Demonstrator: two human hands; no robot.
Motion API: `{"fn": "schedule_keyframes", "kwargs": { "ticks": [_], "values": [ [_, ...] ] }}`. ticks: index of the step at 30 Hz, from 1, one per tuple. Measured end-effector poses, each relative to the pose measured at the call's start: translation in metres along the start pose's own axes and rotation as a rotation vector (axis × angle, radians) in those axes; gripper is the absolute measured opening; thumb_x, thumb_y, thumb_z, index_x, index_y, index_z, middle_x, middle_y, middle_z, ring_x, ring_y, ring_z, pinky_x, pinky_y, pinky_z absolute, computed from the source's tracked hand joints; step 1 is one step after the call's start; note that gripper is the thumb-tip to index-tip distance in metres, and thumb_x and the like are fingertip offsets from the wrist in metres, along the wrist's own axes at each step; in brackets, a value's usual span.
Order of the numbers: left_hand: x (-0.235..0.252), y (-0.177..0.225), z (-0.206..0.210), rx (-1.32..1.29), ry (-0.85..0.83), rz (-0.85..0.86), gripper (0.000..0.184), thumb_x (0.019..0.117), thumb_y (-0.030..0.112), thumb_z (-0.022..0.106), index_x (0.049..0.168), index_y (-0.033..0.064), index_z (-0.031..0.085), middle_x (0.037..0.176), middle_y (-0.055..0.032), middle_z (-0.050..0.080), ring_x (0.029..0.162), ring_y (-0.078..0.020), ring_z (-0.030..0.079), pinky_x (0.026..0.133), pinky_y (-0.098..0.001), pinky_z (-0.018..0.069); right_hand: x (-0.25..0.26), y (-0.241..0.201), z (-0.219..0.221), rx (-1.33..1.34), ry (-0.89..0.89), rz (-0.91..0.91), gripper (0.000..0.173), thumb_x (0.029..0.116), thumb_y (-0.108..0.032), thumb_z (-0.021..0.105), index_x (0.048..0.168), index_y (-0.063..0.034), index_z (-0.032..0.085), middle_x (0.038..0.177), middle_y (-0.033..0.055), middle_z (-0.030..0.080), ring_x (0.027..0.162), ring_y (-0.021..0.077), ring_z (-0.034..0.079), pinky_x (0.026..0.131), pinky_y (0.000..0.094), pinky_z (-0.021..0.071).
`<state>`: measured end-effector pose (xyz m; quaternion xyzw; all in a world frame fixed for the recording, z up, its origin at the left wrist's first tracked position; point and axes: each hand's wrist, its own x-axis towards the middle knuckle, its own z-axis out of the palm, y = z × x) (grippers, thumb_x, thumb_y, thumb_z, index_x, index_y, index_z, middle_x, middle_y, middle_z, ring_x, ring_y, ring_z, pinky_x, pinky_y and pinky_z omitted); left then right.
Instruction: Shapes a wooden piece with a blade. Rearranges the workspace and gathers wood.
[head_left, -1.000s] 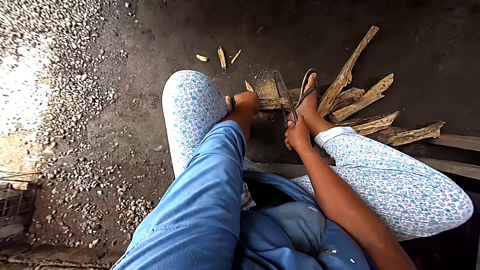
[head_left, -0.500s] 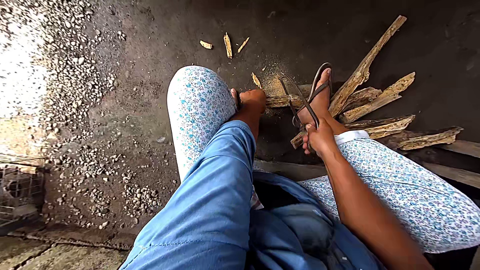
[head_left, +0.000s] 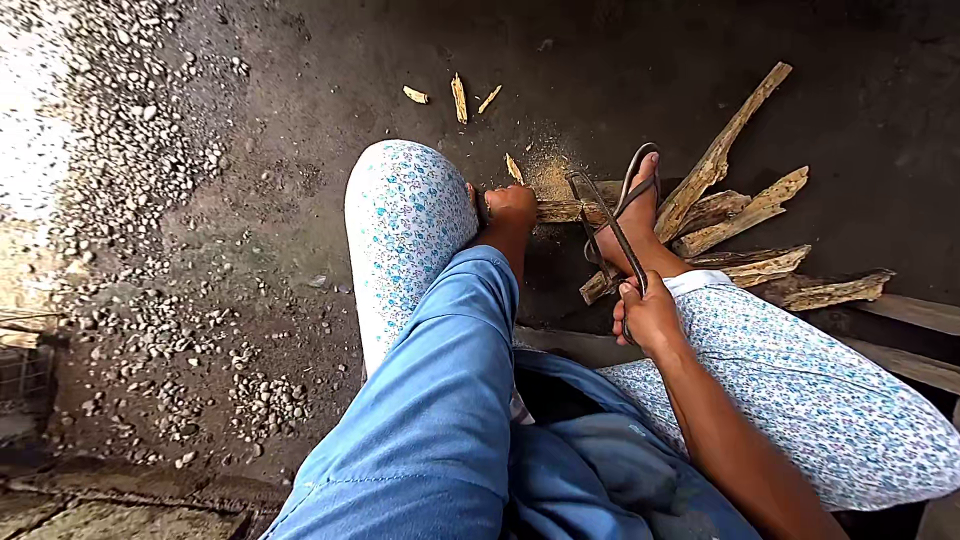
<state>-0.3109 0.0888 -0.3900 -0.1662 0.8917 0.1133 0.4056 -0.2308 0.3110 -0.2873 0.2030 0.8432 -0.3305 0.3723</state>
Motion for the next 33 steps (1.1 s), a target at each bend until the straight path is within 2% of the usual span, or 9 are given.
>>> {"fn": "schedule_keyframes", "kwargs": {
  "ticks": [5, 7, 10, 13, 16, 24, 27, 30, 33],
  "values": [
    [-0.007, 0.01, 0.001, 0.013, -0.024, -0.026, 0.043, 0.0849, 0.026, 0.078, 0.118, 0.0001, 0.069, 0.129, -0.0253, 0.064, 0.121, -0.0469, 0.06, 0.091, -0.0727, 0.0466, 0.081, -0.041, 0.026, -0.128, 0.044, -0.011, 0.037, 0.1115, -0.027, 0.043, 0.142, -0.0079, 0.04, 0.084, 0.0169, 0.062, 0.054, 0.0267, 0.063, 0.05, 0.0444, 0.0565],
    [-0.008, 0.003, 0.001, 0.028, -0.013, -0.029, 0.041, 0.0857, 0.027, 0.077, 0.116, 0.0006, 0.07, 0.129, -0.0244, 0.065, 0.121, -0.0457, 0.061, 0.09, -0.0716, 0.0478, 0.09, -0.046, 0.041, -0.087, 0.038, -0.033, 0.036, 0.1119, -0.028, 0.042, 0.143, -0.0095, 0.039, 0.084, 0.0165, 0.06, 0.055, 0.0275, 0.062, 0.05, 0.0454, 0.056],
    [-0.003, 0.005, 0.005, 0.025, 0.022, 0.002, 0.042, 0.084, 0.026, 0.079, 0.115, -0.0005, 0.07, 0.129, -0.025, 0.064, 0.121, -0.0461, 0.06, 0.09, -0.0713, 0.0476, 0.063, -0.017, 0.03, 0.038, 0.015, -0.072, 0.031, 0.1134, -0.029, 0.04, 0.138, -0.0095, 0.039, 0.072, 0.0105, 0.057, 0.05, 0.0223, 0.06, 0.046, 0.0395, 0.0554],
    [0.0, -0.001, 0.01, -0.001, 0.02, 0.014, 0.046, 0.0827, 0.025, 0.08, 0.12, 0.0007, 0.069, 0.132, -0.0259, 0.063, 0.123, -0.0473, 0.059, 0.092, -0.0728, 0.046, 0.002, 0.015, 0.006, 0.044, -0.024, -0.037, 0.03, 0.1137, -0.023, 0.039, 0.138, -0.0056, 0.04, 0.071, 0.0079, 0.056, 0.051, 0.0192, 0.06, 0.047, 0.0359, 0.0556],
    [-0.003, 0.001, 0.008, 0.0, 0.003, 0.007, 0.044, 0.0847, 0.024, 0.078, 0.121, 0.0016, 0.069, 0.134, -0.025, 0.062, 0.124, -0.0469, 0.058, 0.092, -0.0714, 0.0463, -0.016, 0.011, -0.006, 0.031, -0.019, 0.005, 0.025, 0.1139, -0.021, 0.038, 0.134, -0.0052, 0.04, 0.069, 0.0062, 0.054, 0.048, 0.0172, 0.059, 0.045, 0.0337, 0.055],
    [-0.01, 0.008, 0.007, 0.008, 0.021, -0.04, 0.043, 0.0848, 0.025, 0.078, 0.12, 0.0019, 0.069, 0.131, -0.0238, 0.064, 0.123, -0.0453, 0.059, 0.092, -0.0709, 0.0465, 0.097, -0.05, 0.039, -0.133, 0.04, -0.007, 0.037, 0.112, -0.028, 0.041, 0.144, -0.0094, 0.038, 0.085, 0.0172, 0.062, 0.057, 0.0281, 0.064, 0.052, 0.046, 0.0567],
    [-0.006, 0.008, 0.006, 0.028, 0.041, -0.014, 0.046, 0.085, 0.026, 0.078, 0.122, 0.0004, 0.068, 0.135, -0.0252, 0.061, 0.124, -0.0473, 0.057, 0.093, -0.072, 0.0457, 0.071, -0.027, 0.03, -0.006, 0.014, -0.056, 0.033, 0.1132, -0.029, 0.04, 0.139, -0.0089, 0.038, 0.078, 0.013, 0.058, 0.053, 0.0256, 0.062, 0.049, 0.0433, 0.0562],
    [0.002, -0.001, 0.009, 0.021, 0.026, -0.012, 0.051, 0.0826, 0.028, 0.08, 0.123, 0.0012, 0.068, 0.135, -0.0254, 0.062, 0.124, -0.048, 0.058, 0.093, -0.0738, 0.0456, 0.006, 0.014, 0.006, 0.024, -0.045, -0.046, 0.032, 0.1135, -0.024, 0.039, 0.139, -0.0058, 0.038, 0.073, 0.0087, 0.057, 0.051, 0.0204, 0.061, 0.048, 0.038, 0.0563],
    [-0.001, 0.001, 0.007, 0.018, 0.0, -0.015, 0.052, 0.0832, 0.03, 0.08, 0.123, -0.0005, 0.067, 0.136, -0.026, 0.06, 0.125, -0.0483, 0.057, 0.094, -0.0731, 0.0453, -0.014, 0.014, -0.002, 0.036, -0.027, -0.007, 0.026, 0.1136, -0.021, 0.039, 0.134, -0.0046, 0.04, 0.069, 0.0063, 0.054, 0.048, 0.0175, 0.059, 0.046, 0.0341, 0.055]
  ]
}}
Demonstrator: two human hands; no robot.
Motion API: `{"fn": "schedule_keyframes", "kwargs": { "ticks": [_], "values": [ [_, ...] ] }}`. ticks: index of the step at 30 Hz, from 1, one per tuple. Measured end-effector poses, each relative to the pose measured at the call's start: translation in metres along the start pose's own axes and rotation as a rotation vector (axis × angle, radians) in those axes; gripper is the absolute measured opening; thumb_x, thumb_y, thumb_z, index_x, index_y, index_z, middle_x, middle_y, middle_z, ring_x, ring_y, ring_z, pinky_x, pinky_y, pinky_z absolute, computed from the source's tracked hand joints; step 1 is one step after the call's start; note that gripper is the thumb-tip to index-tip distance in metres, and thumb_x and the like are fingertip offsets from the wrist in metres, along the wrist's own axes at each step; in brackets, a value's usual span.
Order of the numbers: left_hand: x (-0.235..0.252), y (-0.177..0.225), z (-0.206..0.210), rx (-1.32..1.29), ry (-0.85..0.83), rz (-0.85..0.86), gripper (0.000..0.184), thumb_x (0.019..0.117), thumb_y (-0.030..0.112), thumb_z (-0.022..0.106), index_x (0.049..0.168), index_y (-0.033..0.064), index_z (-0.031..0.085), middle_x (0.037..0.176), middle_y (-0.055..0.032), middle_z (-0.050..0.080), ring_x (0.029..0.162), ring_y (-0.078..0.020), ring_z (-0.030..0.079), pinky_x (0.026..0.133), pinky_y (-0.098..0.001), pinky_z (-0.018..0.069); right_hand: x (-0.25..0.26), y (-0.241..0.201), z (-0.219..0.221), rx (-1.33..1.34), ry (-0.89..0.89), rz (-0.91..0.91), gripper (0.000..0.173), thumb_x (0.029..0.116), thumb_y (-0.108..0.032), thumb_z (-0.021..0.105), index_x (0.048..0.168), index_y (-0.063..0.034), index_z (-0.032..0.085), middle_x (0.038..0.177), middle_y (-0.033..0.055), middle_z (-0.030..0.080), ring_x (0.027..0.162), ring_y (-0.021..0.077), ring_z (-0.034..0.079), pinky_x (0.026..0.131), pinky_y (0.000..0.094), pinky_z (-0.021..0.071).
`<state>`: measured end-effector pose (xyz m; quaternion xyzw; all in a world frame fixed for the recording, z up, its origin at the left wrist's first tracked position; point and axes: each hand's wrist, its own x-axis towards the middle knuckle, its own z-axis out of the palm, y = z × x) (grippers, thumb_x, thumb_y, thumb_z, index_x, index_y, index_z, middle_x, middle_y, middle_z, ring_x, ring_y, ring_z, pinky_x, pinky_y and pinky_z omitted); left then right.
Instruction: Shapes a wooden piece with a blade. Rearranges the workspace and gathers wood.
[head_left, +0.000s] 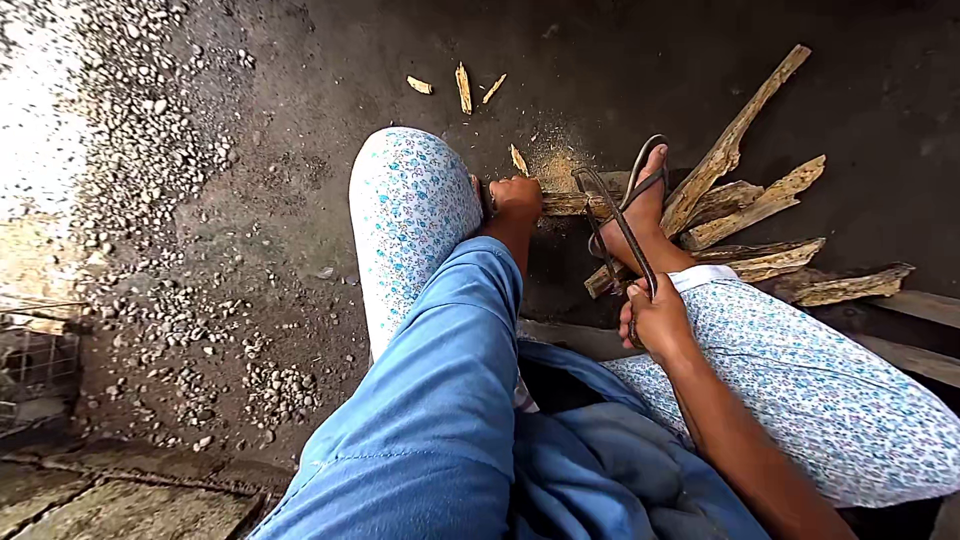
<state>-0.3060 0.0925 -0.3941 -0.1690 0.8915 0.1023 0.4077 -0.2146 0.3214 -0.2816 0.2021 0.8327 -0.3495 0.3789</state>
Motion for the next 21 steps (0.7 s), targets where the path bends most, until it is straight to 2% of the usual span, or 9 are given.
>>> {"fn": "schedule_keyframes", "kwargs": {
  "ticks": [3, 6, 8, 10, 14, 17, 21],
  "values": [
    [-0.006, 0.001, -0.007, 0.009, -0.018, -0.006, 0.044, 0.0858, 0.028, 0.077, 0.119, 0.0003, 0.069, 0.131, -0.0248, 0.064, 0.123, -0.0466, 0.059, 0.093, -0.0728, 0.0457, 0.045, -0.019, 0.014, -0.032, 0.012, -0.001, 0.03, 0.1132, -0.024, 0.04, 0.137, -0.0045, 0.039, 0.072, 0.0095, 0.056, 0.051, 0.0203, 0.061, 0.049, 0.0376, 0.056],
    [-0.013, 0.011, -0.007, -0.011, -0.017, -0.025, 0.043, 0.0875, 0.027, 0.076, 0.119, -0.0012, 0.068, 0.13, -0.0255, 0.064, 0.122, -0.0464, 0.06, 0.092, -0.0718, 0.0463, 0.109, -0.057, 0.026, -0.13, 0.048, -0.002, 0.038, 0.1119, -0.029, 0.042, 0.143, -0.0079, 0.04, 0.082, 0.0149, 0.062, 0.057, 0.0261, 0.064, 0.052, 0.0441, 0.0572],
    [-0.017, 0.011, -0.007, 0.018, 0.001, -0.03, 0.042, 0.0885, 0.027, 0.075, 0.118, -0.0016, 0.068, 0.13, -0.0257, 0.064, 0.121, -0.0459, 0.061, 0.09, -0.0702, 0.0479, 0.121, -0.065, 0.04, -0.132, 0.06, -0.025, 0.039, 0.112, -0.029, 0.04, 0.146, -0.0096, 0.038, 0.085, 0.0173, 0.063, 0.059, 0.0284, 0.065, 0.054, 0.0458, 0.0569],
    [-0.014, 0.01, -0.008, 0.019, 0.017, -0.016, 0.046, 0.0867, 0.028, 0.077, 0.12, -0.002, 0.067, 0.132, -0.0262, 0.062, 0.121, -0.0461, 0.06, 0.09, -0.0692, 0.0484, 0.108, -0.048, 0.04, -0.06, 0.06, -0.074, 0.037, 0.113, -0.03, 0.039, 0.142, -0.008, 0.038, 0.081, 0.0149, 0.061, 0.056, 0.0264, 0.063, 0.051, 0.0444, 0.0569],
    [-0.002, 0.006, 0.001, -0.028, -0.014, 0.01, 0.05, 0.0838, 0.028, 0.081, 0.122, -0.0013, 0.067, 0.134, -0.0265, 0.061, 0.124, -0.0472, 0.058, 0.094, -0.0725, 0.0454, 0.027, 0.005, 0.012, -0.017, 0.014, -0.042, 0.032, 0.1136, -0.024, 0.039, 0.139, -0.0051, 0.04, 0.073, 0.0086, 0.057, 0.052, 0.0199, 0.061, 0.048, 0.0371, 0.0565],
    [-0.002, 0.003, -0.003, -0.01, -0.028, 0.009, 0.047, 0.0847, 0.03, 0.08, 0.119, 0.0, 0.069, 0.132, -0.0249, 0.063, 0.123, -0.0459, 0.059, 0.093, -0.0715, 0.0464, 0.011, 0.001, 0.011, -0.038, 0.034, -0.015, 0.028, 0.1134, -0.022, 0.04, 0.135, -0.0043, 0.041, 0.071, 0.0074, 0.055, 0.05, 0.0185, 0.06, 0.047, 0.0352, 0.0551],
    [-0.002, 0.003, -0.016, 0.011, -0.047, -0.001, 0.042, 0.0827, 0.029, 0.08, 0.114, 0.0015, 0.07, 0.124, -0.0237, 0.067, 0.118, -0.0458, 0.063, 0.088, -0.0723, 0.0483, 0.035, 0.002, 0.033, -0.238, 0.087, -0.097, 0.036, 0.1112, -0.02, 0.043, 0.142, -0.002, 0.039, 0.086, 0.0175, 0.063, 0.066, 0.0289, 0.068, 0.064, 0.0472, 0.0595]
  ]
}}
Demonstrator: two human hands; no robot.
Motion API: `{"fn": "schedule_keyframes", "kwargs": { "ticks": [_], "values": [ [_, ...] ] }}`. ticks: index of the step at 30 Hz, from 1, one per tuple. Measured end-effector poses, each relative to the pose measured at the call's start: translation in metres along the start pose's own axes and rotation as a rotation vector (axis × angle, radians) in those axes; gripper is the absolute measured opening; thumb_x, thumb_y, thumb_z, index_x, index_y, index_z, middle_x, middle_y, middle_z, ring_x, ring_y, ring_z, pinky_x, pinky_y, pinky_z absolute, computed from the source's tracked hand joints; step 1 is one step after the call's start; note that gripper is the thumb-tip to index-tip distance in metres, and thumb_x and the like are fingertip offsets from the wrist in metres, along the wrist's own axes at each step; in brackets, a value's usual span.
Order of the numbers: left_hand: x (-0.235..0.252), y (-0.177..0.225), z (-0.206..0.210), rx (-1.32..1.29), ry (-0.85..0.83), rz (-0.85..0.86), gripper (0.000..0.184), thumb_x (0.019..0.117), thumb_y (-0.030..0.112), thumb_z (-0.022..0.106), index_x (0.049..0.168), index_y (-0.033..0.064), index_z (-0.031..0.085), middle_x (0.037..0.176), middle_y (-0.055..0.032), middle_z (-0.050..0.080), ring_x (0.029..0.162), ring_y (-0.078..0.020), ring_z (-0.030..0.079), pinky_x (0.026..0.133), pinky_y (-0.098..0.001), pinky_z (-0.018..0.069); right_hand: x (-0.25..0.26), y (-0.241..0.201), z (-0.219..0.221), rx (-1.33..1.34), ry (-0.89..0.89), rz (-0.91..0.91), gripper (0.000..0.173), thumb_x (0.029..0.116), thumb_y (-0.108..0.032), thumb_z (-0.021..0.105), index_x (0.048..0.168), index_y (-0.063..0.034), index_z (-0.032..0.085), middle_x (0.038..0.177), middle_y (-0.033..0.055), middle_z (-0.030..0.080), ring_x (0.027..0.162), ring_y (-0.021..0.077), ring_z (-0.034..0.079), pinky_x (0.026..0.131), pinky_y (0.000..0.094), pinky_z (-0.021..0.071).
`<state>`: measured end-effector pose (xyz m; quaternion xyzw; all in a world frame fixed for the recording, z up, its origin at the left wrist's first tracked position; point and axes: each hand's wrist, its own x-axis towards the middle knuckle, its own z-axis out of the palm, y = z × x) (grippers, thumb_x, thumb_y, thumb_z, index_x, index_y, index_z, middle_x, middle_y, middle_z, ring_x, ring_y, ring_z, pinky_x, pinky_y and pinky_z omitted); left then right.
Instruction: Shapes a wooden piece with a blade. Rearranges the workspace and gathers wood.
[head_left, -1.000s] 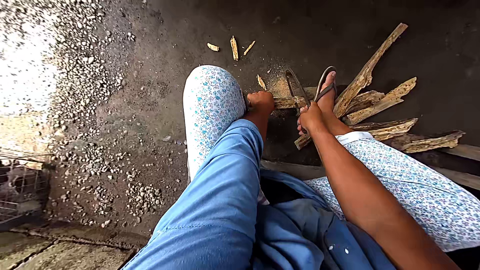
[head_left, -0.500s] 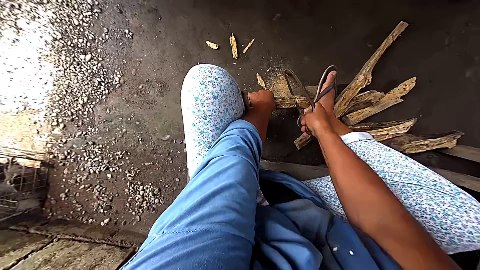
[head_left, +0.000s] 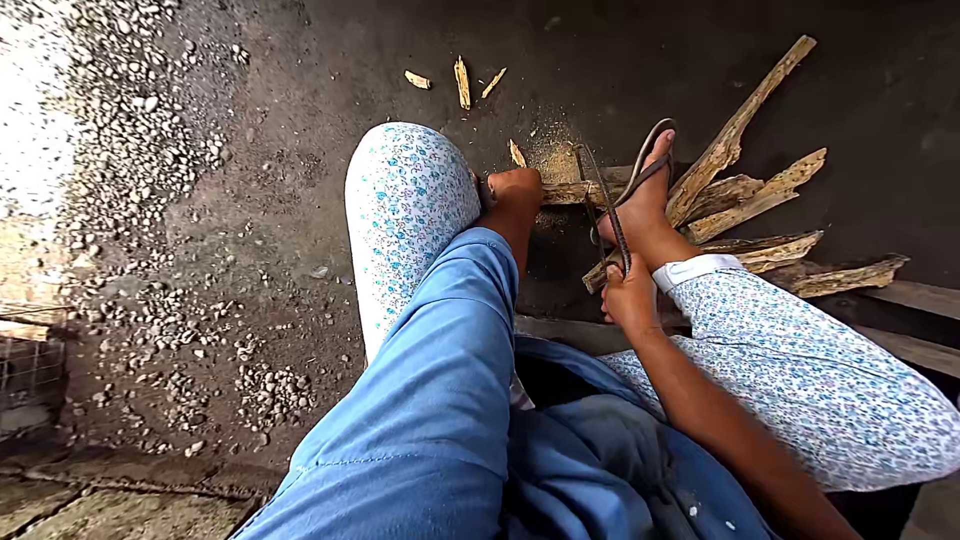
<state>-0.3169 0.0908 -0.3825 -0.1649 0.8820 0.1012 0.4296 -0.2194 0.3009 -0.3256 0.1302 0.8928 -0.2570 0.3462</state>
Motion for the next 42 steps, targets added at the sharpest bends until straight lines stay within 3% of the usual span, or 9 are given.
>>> {"fn": "schedule_keyframes", "kwargs": {
  "ticks": [1, 7, 12, 16, 21, 31, 35, 39, 42],
  "values": [
    [0.0, 0.004, -0.003, 0.004, 0.001, -0.001, 0.045, 0.0819, 0.03, 0.08, 0.115, 0.0008, 0.07, 0.125, -0.0242, 0.067, 0.118, -0.0461, 0.063, 0.088, -0.0726, 0.0478, -0.001, -0.001, 0.003, -0.019, 0.011, -0.01, 0.037, 0.1111, -0.02, 0.043, 0.143, -0.0019, 0.038, 0.089, 0.0192, 0.064, 0.068, 0.0306, 0.068, 0.066, 0.0488, 0.0593],
    [-0.013, 0.006, 0.003, 0.014, 0.041, 0.011, 0.043, 0.0862, 0.028, 0.077, 0.117, -0.0004, 0.069, 0.129, -0.0246, 0.065, 0.119, -0.0451, 0.062, 0.088, -0.0707, 0.0487, -0.014, 0.001, -0.026, 0.304, -0.068, 0.064, 0.027, 0.1137, -0.023, 0.039, 0.135, -0.0059, 0.04, 0.069, 0.007, 0.054, 0.048, 0.0184, 0.059, 0.046, 0.0365, 0.0562],
    [0.004, -0.003, 0.017, -0.001, 0.105, 0.057, 0.044, 0.0882, 0.022, 0.075, 0.126, 0.0007, 0.067, 0.14, -0.0258, 0.057, 0.125, -0.0475, 0.055, 0.095, -0.0703, 0.0446, -0.038, 0.008, -0.038, 0.284, -0.071, 0.077, 0.023, 0.1136, -0.018, 0.038, 0.131, -0.004, 0.04, 0.067, 0.005, 0.052, 0.046, 0.0159, 0.057, 0.042, 0.0327, 0.0534],
    [0.013, -0.011, 0.019, 0.028, 0.088, 0.054, 0.047, 0.0861, 0.024, 0.077, 0.128, 0.0048, 0.067, 0.139, -0.0238, 0.059, 0.126, -0.0463, 0.056, 0.095, -0.0705, 0.0445, -0.005, -0.014, -0.036, 0.233, -0.116, 0.137, 0.025, 0.1138, -0.021, 0.039, 0.133, -0.0041, 0.039, 0.069, 0.0073, 0.053, 0.048, 0.0175, 0.058, 0.046, 0.0345, 0.0552],
    [0.01, -0.01, 0.015, 0.024, 0.104, 0.032, 0.046, 0.0849, 0.026, 0.078, 0.125, 0.0049, 0.068, 0.136, -0.0244, 0.061, 0.124, -0.047, 0.058, 0.094, -0.0721, 0.0451, 0.085, -0.049, 0.005, 0.057, -0.049, 0.007, 0.039, 0.1107, -0.024, 0.043, 0.145, -0.0077, 0.038, 0.082, 0.0174, 0.062, 0.055, 0.0284, 0.063, 0.05, 0.0458, 0.0563],
    [0.008, -0.006, 0.019, 0.031, 0.087, 0.032, 0.049, 0.0836, 0.028, 0.079, 0.125, 0.003, 0.068, 0.138, -0.0248, 0.059, 0.125, -0.0472, 0.056, 0.093, -0.0713, 0.0456, -0.024, 0.005, -0.026, 0.243, -0.088, 0.092, 0.023, 0.1131, -0.021, 0.041, 0.131, -0.0054, 0.042, 0.068, 0.0068, 0.053, 0.048, 0.0186, 0.059, 0.046, 0.0352, 0.0544],
    [0.006, -0.007, 0.012, 0.048, 0.06, 0.021, 0.047, 0.0822, 0.028, 0.08, 0.122, 0.005, 0.07, 0.134, -0.0228, 0.063, 0.125, -0.0455, 0.058, 0.094, -0.072, 0.0451, 0.014, -0.009, -0.014, 0.205, -0.066, 0.09, 0.027, 0.1125, -0.023, 0.043, 0.133, -0.0051, 0.041, 0.069, 0.0095, 0.056, 0.049, 0.0197, 0.06, 0.048, 0.036, 0.0552],
    [-0.01, 0.006, 0.01, 0.022, 0.05, 0.009, 0.047, 0.0837, 0.028, 0.08, 0.121, 0.0016, 0.069, 0.133, -0.0244, 0.063, 0.124, -0.0462, 0.058, 0.093, -0.0721, 0.0459, 0.075, -0.043, 0.002, 0.037, 0.001, 0.052, 0.038, 0.1108, -0.027, 0.043, 0.144, -0.0084, 0.039, 0.086, 0.0186, 0.062, 0.058, 0.0302, 0.064, 0.053, 0.0478, 0.0563],
    [-0.015, 0.003, 0.01, 0.042, 0.062, 0.022, 0.043, 0.0844, 0.027, 0.079, 0.117, 0.0, 0.07, 0.129, -0.0246, 0.065, 0.121, -0.046, 0.06, 0.091, -0.0715, 0.0472, 0.082, -0.028, 0.01, 0.197, -0.004, -0.017, 0.035, 0.1118, -0.026, 0.043, 0.141, -0.0076, 0.041, 0.081, 0.0158, 0.061, 0.057, 0.0277, 0.064, 0.053, 0.0456, 0.0576]
  ]
}}
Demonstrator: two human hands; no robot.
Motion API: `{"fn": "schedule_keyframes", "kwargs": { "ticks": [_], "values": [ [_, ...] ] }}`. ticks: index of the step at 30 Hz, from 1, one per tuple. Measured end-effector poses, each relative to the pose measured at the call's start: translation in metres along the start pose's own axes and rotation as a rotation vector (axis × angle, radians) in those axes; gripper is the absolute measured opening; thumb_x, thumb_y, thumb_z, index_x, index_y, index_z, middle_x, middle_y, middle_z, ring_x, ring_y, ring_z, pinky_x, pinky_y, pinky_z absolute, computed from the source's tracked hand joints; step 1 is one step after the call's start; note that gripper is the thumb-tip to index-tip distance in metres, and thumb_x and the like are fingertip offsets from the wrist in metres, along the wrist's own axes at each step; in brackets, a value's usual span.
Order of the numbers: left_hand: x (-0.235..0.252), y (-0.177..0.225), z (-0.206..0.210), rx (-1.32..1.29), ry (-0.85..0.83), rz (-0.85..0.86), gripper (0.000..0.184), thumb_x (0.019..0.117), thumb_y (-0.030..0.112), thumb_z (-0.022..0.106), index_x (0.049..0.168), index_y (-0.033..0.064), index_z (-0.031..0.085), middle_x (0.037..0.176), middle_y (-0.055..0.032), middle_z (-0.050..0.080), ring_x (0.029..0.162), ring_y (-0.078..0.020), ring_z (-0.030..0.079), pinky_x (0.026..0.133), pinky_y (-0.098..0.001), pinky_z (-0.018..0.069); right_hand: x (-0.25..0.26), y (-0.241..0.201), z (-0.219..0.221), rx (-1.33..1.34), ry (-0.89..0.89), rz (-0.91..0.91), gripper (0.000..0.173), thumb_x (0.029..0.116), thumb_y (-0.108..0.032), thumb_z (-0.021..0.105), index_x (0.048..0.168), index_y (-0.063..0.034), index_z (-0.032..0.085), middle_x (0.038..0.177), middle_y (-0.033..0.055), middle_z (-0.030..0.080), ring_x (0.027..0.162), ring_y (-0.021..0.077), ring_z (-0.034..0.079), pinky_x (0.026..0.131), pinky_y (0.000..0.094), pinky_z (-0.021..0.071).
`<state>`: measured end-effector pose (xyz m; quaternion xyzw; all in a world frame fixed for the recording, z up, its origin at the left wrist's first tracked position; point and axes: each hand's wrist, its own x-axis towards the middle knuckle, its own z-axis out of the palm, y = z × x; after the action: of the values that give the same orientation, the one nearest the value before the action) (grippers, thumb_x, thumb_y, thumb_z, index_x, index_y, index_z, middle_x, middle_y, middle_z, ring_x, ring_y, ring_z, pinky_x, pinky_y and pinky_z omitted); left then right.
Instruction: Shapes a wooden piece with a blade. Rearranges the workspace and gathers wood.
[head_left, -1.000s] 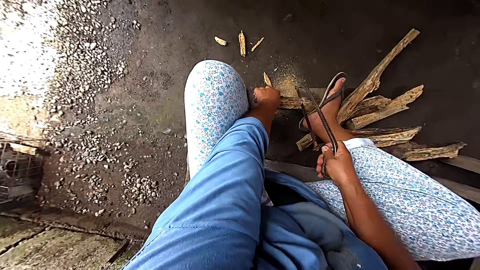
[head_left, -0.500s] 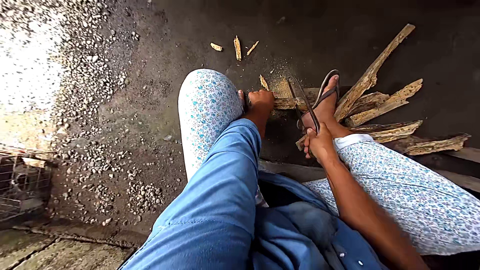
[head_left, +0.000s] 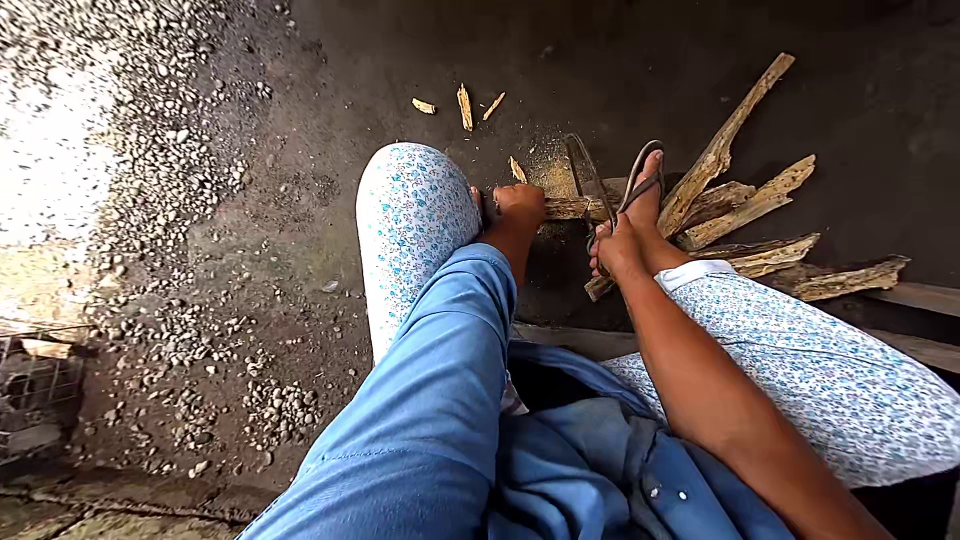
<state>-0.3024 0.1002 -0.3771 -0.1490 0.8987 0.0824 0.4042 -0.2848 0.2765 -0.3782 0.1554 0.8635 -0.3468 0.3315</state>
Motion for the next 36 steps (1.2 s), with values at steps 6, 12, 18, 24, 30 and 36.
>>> {"fn": "schedule_keyframes", "kwargs": {
  "ticks": [6, 12, 18, 24, 30, 36],
  "values": [
    [-0.005, 0.002, 0.007, -0.057, -0.001, 0.001, 0.043, 0.083, 0.024, 0.08, 0.115, -0.0019, 0.07, 0.128, -0.0265, 0.065, 0.121, -0.0471, 0.06, 0.09, -0.072, 0.0478, -0.01, 0.025, 0.017, -0.001, 0.103, -0.096, 0.033, 0.113, -0.027, 0.041, 0.137, -0.0048, 0.044, 0.081, 0.0162, 0.063, 0.06, 0.0299, 0.065, 0.058, 0.0476, 0.0577],
    [0.003, 0.001, -0.01, -0.082, -0.064, 0.008, 0.045, 0.0794, 0.031, 0.084, 0.11, -0.0001, 0.071, 0.124, -0.026, 0.066, 0.117, -0.0455, 0.063, 0.087, -0.0715, 0.0501, 0.011, 0.034, 0.015, -0.166, 0.175, -0.231, 0.038, 0.1112, -0.026, 0.045, 0.14, -0.0023, 0.046, 0.092, 0.0218, 0.068, 0.078, 0.0371, 0.071, 0.073, 0.0554, 0.0591],
    [0.03, -0.011, -0.021, -0.04, -0.154, 0.067, 0.045, 0.0808, 0.033, 0.084, 0.107, -0.0022, 0.071, 0.121, -0.0259, 0.066, 0.117, -0.0439, 0.063, 0.089, -0.0706, 0.0499, 0.017, 0.034, 0.029, -0.143, 0.206, -0.261, 0.036, 0.1117, -0.026, 0.044, 0.136, -0.0005, 0.047, 0.088, 0.02, 0.067, 0.077, 0.0369, 0.07, 0.073, 0.0561, 0.0578],
    [0.044, -0.021, -0.043, -0.301, -0.37, 0.031, 0.033, 0.0869, 0.027, 0.079, 0.105, 0.0008, 0.071, 0.097, -0.0134, 0.07, 0.084, -0.0244, 0.066, 0.076, -0.0454, 0.053, 0.029, 0.025, 0.026, -0.217, 0.216, -0.346, 0.038, 0.1116, -0.024, 0.044, 0.138, 0.0037, 0.046, 0.092, 0.0229, 0.067, 0.084, 0.0391, 0.07, 0.08, 0.0569, 0.0567],
    [0.036, -0.039, -0.045, -0.84, -0.58, -0.201, 0.037, 0.0824, 0.032, 0.078, 0.107, 0.0066, 0.068, 0.092, -0.0131, 0.071, 0.075, -0.0243, 0.069, 0.069, -0.0423, 0.0591, 0.051, 0.007, 0.007, -0.37, 0.16, -0.412, 0.037, 0.1109, -0.024, 0.046, 0.136, 0.0031, 0.049, 0.098, 0.0261, 0.069, 0.094, 0.044, 0.07, 0.087, 0.0613, 0.0535],
    [0.039, -0.038, -0.035, -0.86, -0.555, -0.231, 0.033, 0.0814, 0.029, 0.078, 0.104, 0.0064, 0.069, 0.089, -0.0119, 0.071, 0.072, -0.0228, 0.07, 0.067, -0.0405, 0.0604, 0.008, -0.051, -0.061, -0.18, -0.1, -0.132, 0.029, 0.1116, -0.025, 0.046, 0.134, -0.0072, 0.048, 0.073, 0.0103, 0.059, 0.05, 0.0207, 0.059, 0.048, 0.0397, 0.0552]
  ]
}}
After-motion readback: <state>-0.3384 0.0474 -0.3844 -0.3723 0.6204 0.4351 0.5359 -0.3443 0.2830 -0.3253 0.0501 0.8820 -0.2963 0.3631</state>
